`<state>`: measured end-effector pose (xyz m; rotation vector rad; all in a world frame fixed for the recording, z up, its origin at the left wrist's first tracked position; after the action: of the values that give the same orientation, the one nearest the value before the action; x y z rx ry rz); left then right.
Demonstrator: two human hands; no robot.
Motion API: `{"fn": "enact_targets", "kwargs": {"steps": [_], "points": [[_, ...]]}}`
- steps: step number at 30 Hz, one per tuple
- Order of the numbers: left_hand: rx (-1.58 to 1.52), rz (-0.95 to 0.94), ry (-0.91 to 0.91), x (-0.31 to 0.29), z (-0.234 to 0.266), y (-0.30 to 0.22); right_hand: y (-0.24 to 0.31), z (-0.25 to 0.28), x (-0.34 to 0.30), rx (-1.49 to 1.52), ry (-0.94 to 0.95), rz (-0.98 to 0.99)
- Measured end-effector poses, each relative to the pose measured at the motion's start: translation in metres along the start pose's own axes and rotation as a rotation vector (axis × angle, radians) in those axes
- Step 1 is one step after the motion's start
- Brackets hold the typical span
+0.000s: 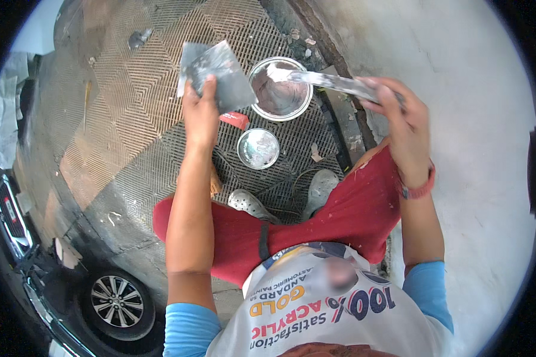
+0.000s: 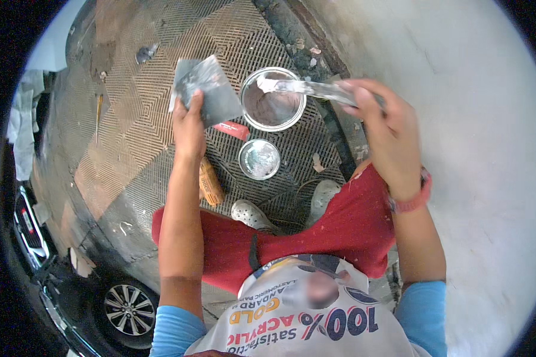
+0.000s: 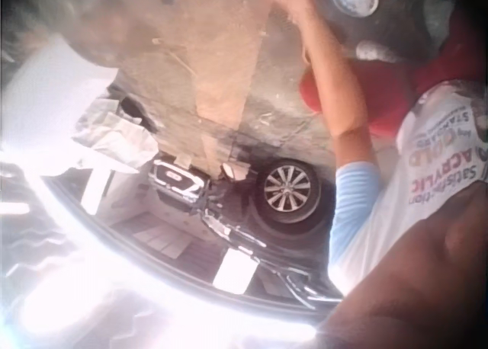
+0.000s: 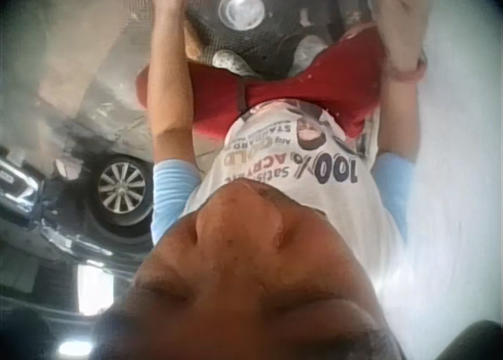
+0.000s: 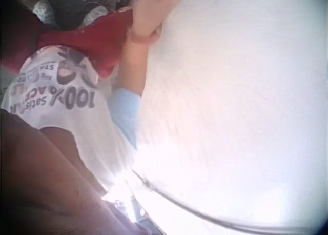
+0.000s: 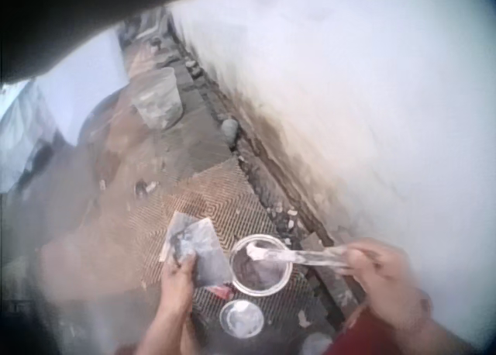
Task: The person mixes a white paste with a red hardener on a metal mixing card using a spreader. They then apply the mixed filler to a small area on the lower side of a black car's front bumper.
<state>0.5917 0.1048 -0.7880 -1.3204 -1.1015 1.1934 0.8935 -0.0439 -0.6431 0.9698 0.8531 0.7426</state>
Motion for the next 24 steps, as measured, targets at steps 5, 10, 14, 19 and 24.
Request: {"fn": "enact_targets", "kwargs": {"steps": [5,10,14,19,24], "points": [[0.033,0.037,0.033,0.006,-0.022,0.008,0.051,0.029,-0.076,-0.385,-0.195,0.217],[-0.543,0.287,0.104,0.007,-0.042,-0.001,0.095,-0.006,-0.121,-0.63,0.037,0.633],[-0.81,0.384,0.148,0.006,-0.047,-0.005,0.09,-0.036,-0.132,-0.822,0.168,0.812],[-0.852,0.493,0.052,0.018,-0.029,0.007,0.066,-0.054,-0.135,-1.094,0.303,0.929],[-0.845,0.539,0.015,0.018,-0.016,0.011,0.08,-0.056,-0.138,-1.2,0.389,0.972]]}}
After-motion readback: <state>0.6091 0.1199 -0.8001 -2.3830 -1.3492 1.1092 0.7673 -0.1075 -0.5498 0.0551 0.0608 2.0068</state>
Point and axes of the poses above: each hand's wrist, its own x-axis towards the middle knuckle, its own z-axis out of the back of the hand, y = z × x, the point moved 7 cm from there along x, towards the middle knuckle, and after that the axes turned 10 degrees about -z, right-handed, at the moved point
